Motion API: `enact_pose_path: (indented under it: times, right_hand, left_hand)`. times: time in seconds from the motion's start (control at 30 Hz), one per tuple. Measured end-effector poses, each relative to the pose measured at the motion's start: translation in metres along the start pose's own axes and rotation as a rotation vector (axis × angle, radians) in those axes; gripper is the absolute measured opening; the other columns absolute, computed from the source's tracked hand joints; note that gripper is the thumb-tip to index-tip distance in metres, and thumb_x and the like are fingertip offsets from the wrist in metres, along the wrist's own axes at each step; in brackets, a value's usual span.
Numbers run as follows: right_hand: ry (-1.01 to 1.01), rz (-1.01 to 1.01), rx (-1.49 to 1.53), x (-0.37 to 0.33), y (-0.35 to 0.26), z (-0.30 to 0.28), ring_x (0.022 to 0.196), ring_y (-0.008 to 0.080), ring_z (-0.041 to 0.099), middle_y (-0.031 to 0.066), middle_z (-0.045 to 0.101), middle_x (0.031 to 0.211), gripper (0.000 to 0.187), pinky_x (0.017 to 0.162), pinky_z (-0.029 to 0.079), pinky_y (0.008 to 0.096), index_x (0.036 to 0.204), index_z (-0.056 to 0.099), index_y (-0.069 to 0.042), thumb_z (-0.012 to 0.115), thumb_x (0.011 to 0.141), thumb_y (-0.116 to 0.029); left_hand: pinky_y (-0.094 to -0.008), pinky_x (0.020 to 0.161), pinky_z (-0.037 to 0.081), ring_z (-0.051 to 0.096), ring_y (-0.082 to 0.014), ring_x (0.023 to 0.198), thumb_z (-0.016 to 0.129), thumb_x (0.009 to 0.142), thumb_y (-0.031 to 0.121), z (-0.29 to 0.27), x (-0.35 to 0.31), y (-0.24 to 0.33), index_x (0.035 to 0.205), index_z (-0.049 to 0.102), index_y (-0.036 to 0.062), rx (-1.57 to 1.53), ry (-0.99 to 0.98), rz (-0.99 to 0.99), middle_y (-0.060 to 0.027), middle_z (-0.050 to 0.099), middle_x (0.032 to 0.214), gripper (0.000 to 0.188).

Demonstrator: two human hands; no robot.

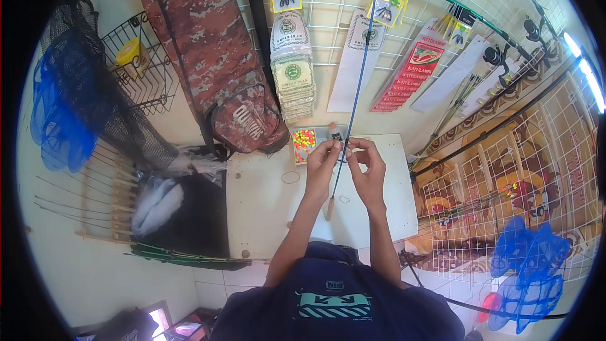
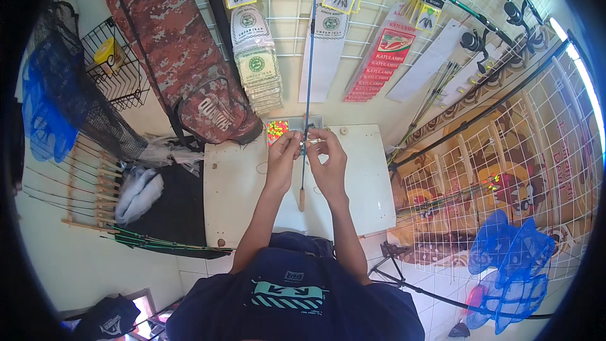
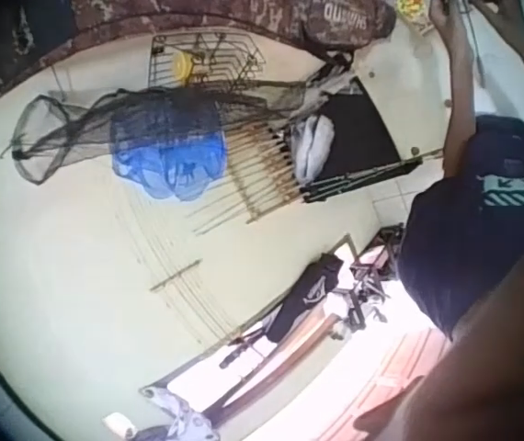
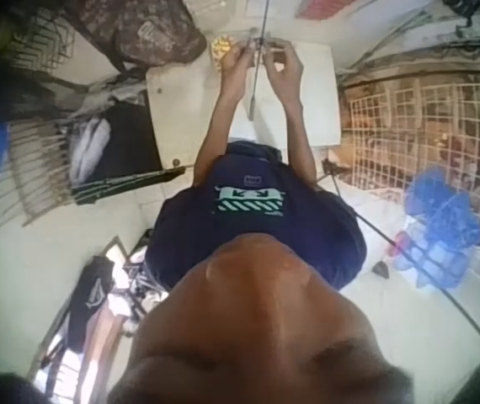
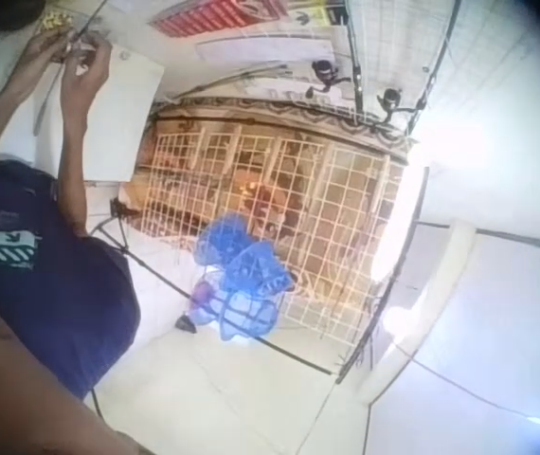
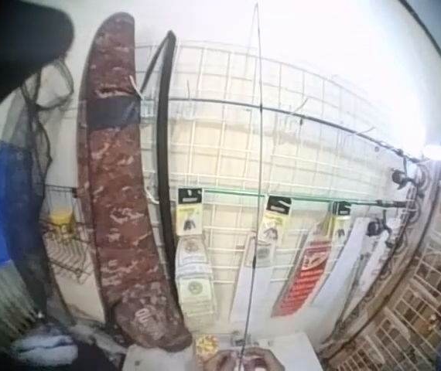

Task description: The recorder is assembling a fishing rod by connecting its sections and securing them with a rubber band.

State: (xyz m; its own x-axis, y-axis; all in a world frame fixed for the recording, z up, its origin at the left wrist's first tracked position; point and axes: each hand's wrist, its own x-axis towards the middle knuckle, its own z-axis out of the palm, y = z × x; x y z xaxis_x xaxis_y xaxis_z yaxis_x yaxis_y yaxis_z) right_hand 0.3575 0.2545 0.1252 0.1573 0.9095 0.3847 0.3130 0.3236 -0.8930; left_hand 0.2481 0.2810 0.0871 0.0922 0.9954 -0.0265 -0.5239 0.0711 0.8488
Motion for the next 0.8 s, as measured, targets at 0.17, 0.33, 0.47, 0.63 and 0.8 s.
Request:
enact_pose_path:
  times: [0.17,0.33,0.47,0.63,0.8]
  right_hand:
    - [0.024,-0.019,0.032,0.0,0.005,0.0,0.072,0.0095,0.061,0.007,0.065,0.098,0.026,0.068,0.049,0.0254,0.113,0.06,-0.002,0.063,0.086,-0.002]
    - [0.024,-0.019,0.02,0.0,0.004,0.0,0.072,0.0094,0.06,0.0064,0.065,0.097,0.027,0.068,0.048,0.0254,0.113,0.061,-0.003,0.063,0.086,-0.002]
    - [0.019,-0.032,0.043,-0.001,0.002,0.0,0.072,0.0097,0.059,0.0066,0.064,0.097,0.026,0.068,0.048,0.0252,0.112,0.061,-0.002,0.063,0.086,-0.001]
    - [0.021,-0.029,0.035,-0.004,0.002,0.002,0.071,0.0098,0.06,0.0074,0.065,0.096,0.026,0.067,0.048,0.0253,0.112,0.06,-0.001,0.062,0.086,0.0]
    - [-0.014,-0.003,0.008,-0.004,0.0,0.001,0.08,0.0109,0.063,0.007,0.065,0.1,0.023,0.076,0.051,0.0266,0.112,0.058,0.001,0.061,0.089,-0.001]
  left_hand:
    - [-0.0216,0.074,0.046,0.058,-0.0057,0.083,0.058,0.097,0.021,0.003,0.0,0.001,0.103,0.062,0.0017,-0.039,-0.01,-0.005,-0.0015,0.065,0.09,0.021]
    - [-0.022,0.073,0.046,0.059,-0.0059,0.081,0.058,0.097,0.02,0.004,-0.001,0.003,0.104,0.062,0.0014,-0.039,-0.009,-0.01,-0.0016,0.065,0.088,0.02]
    - [-0.0209,0.061,0.029,0.036,-0.0028,0.066,0.058,0.096,0.022,0.01,-0.005,0.008,0.1,0.064,0.007,-0.053,0.001,-0.005,0.0071,0.054,0.077,0.017]
    - [-0.0208,0.061,0.029,0.035,-0.003,0.066,0.056,0.097,0.022,0.013,-0.008,0.009,0.101,0.064,0.0061,-0.03,0.018,-0.042,0.0068,0.053,0.077,0.018]
    - [-0.0204,0.062,0.029,0.035,-0.0032,0.067,0.055,0.097,0.023,0.012,-0.005,0.007,0.102,0.064,0.006,-0.079,0.007,-0.051,0.0066,0.053,0.076,0.019]
